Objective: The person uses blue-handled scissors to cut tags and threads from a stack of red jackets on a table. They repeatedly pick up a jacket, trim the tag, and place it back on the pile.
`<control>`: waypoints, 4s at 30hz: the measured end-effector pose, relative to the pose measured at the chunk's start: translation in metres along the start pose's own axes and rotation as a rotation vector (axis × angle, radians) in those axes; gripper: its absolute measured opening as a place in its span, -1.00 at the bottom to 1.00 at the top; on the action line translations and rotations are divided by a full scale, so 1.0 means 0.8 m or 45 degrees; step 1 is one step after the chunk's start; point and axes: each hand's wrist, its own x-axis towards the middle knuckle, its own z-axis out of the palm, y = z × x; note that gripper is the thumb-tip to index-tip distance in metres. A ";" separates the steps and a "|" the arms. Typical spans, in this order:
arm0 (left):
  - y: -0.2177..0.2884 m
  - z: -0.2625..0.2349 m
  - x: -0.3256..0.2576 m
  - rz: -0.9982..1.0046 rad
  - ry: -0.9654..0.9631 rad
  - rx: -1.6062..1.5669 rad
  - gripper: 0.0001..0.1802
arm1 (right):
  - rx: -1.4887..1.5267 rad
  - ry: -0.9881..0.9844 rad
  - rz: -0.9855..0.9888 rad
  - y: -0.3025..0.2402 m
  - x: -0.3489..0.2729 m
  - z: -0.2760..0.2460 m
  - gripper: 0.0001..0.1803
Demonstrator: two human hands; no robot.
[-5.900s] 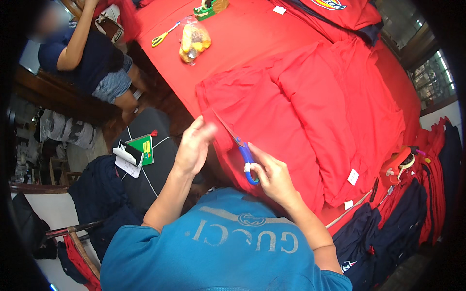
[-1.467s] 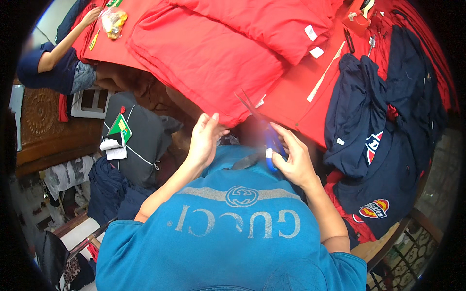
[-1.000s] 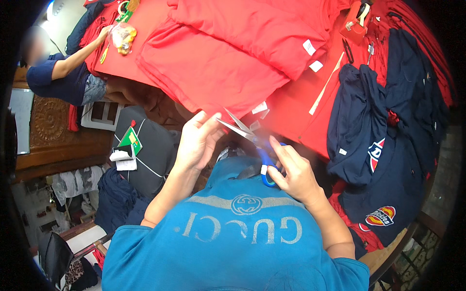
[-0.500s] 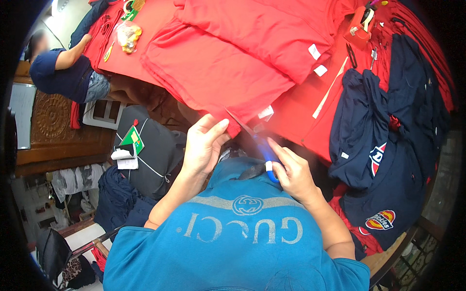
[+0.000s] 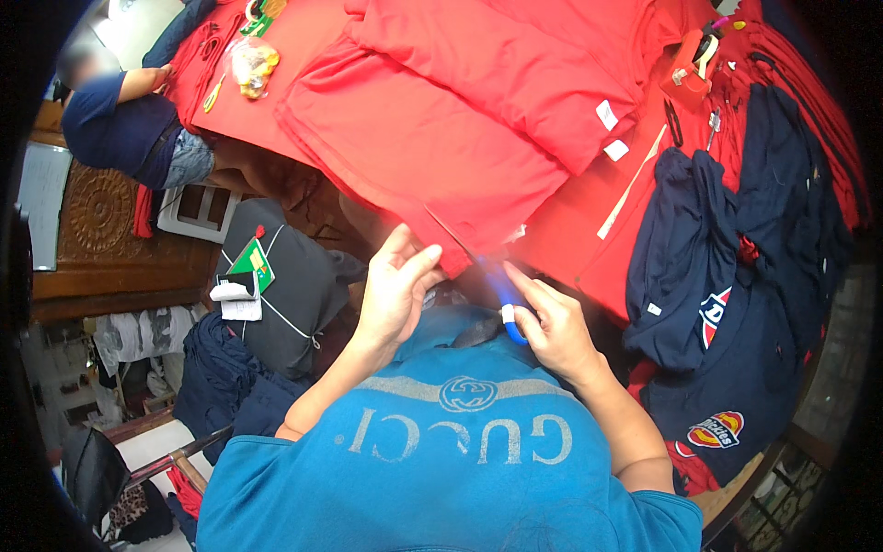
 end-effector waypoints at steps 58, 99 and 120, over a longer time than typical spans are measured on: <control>-0.019 -0.028 0.007 -0.117 0.047 -0.036 -0.77 | -0.107 0.219 -0.257 -0.044 0.092 0.045 -0.26; 0.193 -0.294 0.308 0.107 0.366 -0.367 -0.67 | 0.145 -0.316 0.142 -0.070 0.320 0.106 -0.38; 0.216 -0.198 0.249 0.370 0.240 -0.147 -0.68 | -0.096 -0.268 -0.334 -0.040 0.407 0.151 -0.40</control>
